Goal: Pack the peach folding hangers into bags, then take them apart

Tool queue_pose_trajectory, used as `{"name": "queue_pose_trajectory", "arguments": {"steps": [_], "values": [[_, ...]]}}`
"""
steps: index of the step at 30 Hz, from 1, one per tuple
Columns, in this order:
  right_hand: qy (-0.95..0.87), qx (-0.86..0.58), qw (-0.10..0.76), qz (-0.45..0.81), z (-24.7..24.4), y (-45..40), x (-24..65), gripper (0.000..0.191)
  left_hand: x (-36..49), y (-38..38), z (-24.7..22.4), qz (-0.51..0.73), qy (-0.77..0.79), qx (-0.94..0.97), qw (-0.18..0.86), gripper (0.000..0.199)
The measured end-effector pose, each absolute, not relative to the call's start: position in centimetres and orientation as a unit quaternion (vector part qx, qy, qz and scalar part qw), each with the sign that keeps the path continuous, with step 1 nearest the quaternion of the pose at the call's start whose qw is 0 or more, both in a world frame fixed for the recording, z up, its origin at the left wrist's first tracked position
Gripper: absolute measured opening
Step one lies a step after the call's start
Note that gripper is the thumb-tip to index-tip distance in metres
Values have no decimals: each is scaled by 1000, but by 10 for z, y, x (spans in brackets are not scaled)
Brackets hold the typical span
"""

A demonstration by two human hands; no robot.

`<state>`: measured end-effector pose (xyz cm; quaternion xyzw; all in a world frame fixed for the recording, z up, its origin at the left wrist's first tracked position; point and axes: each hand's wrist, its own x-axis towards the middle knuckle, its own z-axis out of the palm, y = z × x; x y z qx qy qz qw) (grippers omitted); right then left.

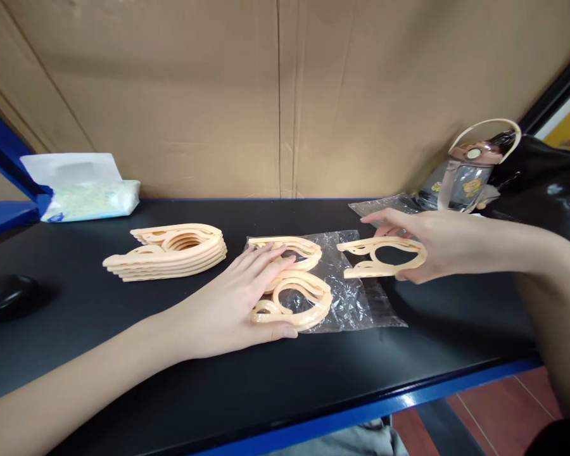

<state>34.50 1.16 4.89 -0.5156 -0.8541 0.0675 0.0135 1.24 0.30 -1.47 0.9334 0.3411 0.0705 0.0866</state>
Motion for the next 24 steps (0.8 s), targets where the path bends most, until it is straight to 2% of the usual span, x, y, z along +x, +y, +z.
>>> {"name": "queue_pose_trajectory", "arguments": {"steps": [4,9,16,21,24], "values": [[-881,-461,44,92,44,6,330,83,13,2,-16,85,344,931,92,85],[-887,-438,97,109,36,7,312,85,14,0,-17,111,353,923,102,85],[-898,-352,165,207,10,13,292,82,12,3,-17,112,342,927,103,83],[-882,-365,126,270,17,23,307,90,13,3,-15,104,335,930,107,83],[-868,-378,125,296,20,27,313,87,14,1,-14,115,340,928,104,78]]}}
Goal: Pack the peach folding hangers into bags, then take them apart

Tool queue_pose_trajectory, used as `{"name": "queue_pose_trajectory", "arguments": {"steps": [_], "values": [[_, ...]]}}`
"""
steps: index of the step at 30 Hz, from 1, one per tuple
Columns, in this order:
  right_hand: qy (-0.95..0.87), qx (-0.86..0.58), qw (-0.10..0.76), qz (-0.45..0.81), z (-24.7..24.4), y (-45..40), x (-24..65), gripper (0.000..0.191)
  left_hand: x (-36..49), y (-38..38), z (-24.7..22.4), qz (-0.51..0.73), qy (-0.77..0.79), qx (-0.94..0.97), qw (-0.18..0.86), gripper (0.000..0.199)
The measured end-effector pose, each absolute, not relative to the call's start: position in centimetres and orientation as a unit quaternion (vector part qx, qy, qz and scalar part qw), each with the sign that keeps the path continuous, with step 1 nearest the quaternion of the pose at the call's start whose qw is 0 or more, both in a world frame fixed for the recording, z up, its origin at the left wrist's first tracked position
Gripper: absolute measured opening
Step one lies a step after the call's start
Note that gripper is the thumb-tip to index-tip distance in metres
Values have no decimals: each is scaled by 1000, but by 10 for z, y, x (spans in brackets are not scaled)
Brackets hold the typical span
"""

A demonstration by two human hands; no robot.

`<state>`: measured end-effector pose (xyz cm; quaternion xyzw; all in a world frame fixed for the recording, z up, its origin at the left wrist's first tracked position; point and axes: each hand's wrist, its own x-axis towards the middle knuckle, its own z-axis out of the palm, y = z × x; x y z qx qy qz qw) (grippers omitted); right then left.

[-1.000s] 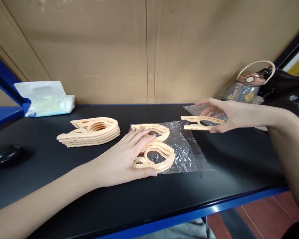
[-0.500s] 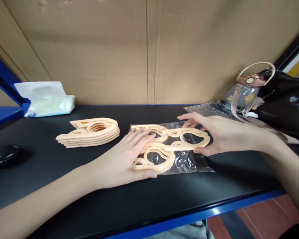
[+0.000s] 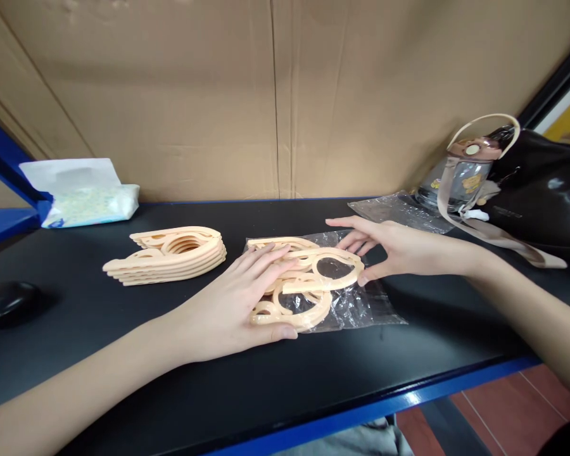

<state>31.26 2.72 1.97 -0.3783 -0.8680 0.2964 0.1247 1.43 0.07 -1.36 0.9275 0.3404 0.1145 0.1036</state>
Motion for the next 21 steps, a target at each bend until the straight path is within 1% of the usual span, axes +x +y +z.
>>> {"name": "queue_pose_trajectory", "arguments": {"steps": [6,9,11,14,17,21], "values": [[-842,-381,221,312,1,27,295,81,14,1,-12,111,327,933,98,76],[-834,-365,260,322,-8,27,285,69,14,3,-11,111,328,933,98,74],[-833,-359,265,327,-11,29,284,65,14,3,-10,103,326,934,99,74],[-831,-355,263,338,-11,33,287,67,14,3,-9,98,327,935,101,72],[-821,-353,275,354,-10,35,291,71,14,3,-9,123,336,927,112,67],[-813,-348,280,372,-12,35,287,66,13,5,-11,146,346,917,133,62]]}}
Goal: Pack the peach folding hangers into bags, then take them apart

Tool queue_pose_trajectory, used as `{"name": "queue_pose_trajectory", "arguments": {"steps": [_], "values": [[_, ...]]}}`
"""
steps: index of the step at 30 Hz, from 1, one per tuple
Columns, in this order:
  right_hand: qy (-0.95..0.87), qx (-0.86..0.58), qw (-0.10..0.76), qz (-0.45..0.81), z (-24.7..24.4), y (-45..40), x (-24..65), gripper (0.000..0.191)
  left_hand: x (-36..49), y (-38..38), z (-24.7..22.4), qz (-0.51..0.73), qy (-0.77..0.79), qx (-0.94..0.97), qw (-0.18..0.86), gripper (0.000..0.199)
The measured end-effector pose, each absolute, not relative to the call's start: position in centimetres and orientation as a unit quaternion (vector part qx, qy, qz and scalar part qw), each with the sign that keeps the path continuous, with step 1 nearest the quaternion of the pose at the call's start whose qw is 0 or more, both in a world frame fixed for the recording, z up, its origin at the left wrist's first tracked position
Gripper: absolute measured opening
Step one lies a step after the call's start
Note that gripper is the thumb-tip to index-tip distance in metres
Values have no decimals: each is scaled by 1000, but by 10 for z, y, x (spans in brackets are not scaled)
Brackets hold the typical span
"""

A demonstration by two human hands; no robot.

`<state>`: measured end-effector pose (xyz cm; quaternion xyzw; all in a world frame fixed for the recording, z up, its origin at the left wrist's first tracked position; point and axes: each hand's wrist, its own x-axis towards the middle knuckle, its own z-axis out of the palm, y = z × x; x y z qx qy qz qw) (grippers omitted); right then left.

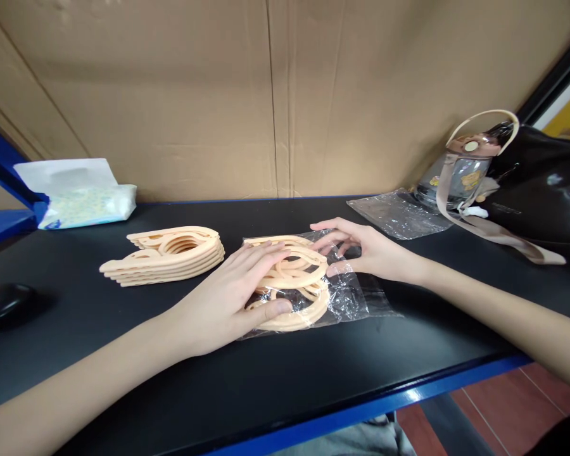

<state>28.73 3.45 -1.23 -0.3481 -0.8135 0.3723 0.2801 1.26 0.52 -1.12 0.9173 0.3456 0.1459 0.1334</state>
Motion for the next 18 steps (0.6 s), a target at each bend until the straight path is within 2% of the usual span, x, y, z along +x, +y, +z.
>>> {"name": "queue_pose_trajectory", "arguments": {"steps": [5,9,15,18], "values": [[-797,-350,310,384,-19,34,279,56,13,5,-12,158,343,916,139,63],[-792,-377,332,348,-16,36,281,56,14,3,-10,145,334,923,127,63],[-649,-488,354,464,0,39,287,38,13,2,-12,103,335,933,85,61],[-667,-489,302,475,2,38,290,49,14,-1,-8,117,337,932,66,59]]}}
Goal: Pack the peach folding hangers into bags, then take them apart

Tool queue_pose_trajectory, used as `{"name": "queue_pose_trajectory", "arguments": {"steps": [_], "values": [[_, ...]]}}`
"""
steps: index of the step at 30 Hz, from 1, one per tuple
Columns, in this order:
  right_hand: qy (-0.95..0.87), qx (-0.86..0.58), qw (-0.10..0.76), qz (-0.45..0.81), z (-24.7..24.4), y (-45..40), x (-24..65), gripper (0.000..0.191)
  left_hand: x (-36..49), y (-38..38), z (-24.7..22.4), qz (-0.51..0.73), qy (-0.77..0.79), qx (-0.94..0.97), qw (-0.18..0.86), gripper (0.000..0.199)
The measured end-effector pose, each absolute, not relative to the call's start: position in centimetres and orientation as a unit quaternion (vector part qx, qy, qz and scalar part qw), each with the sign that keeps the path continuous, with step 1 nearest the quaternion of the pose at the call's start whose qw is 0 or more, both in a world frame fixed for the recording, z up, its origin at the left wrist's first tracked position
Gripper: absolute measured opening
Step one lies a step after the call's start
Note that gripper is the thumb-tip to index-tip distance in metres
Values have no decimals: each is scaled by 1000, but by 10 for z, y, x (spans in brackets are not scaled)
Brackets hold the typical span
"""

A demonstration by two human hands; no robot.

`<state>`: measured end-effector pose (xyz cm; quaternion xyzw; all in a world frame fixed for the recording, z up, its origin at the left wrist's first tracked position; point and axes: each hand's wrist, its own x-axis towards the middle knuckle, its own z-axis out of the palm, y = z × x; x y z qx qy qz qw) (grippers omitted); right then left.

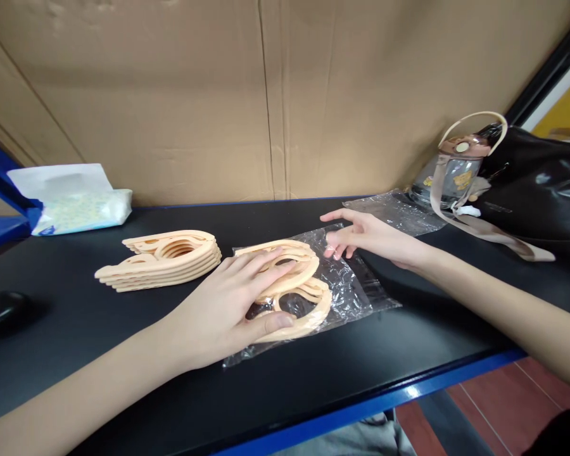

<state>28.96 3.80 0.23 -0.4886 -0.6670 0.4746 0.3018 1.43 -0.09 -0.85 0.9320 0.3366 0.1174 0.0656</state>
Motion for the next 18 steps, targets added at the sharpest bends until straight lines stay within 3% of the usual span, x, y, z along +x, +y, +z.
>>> {"name": "queue_pose_trajectory", "arguments": {"steps": [3,7,10,15,18], "values": [[-730,-460,274,425,-1,41,294,61,14,-7,1,148,352,921,75,51],[-800,-466,333,180,-6,50,300,37,12,-12,11,189,352,902,164,41],[-806,-484,325,106,-3,52,305,29,12,-10,7,218,337,905,142,33],[-808,-564,144,86,9,46,315,40,14,2,-7,162,339,920,108,42],[-793,-587,79,145,16,43,321,44,14,6,-9,134,370,913,109,43]]}}
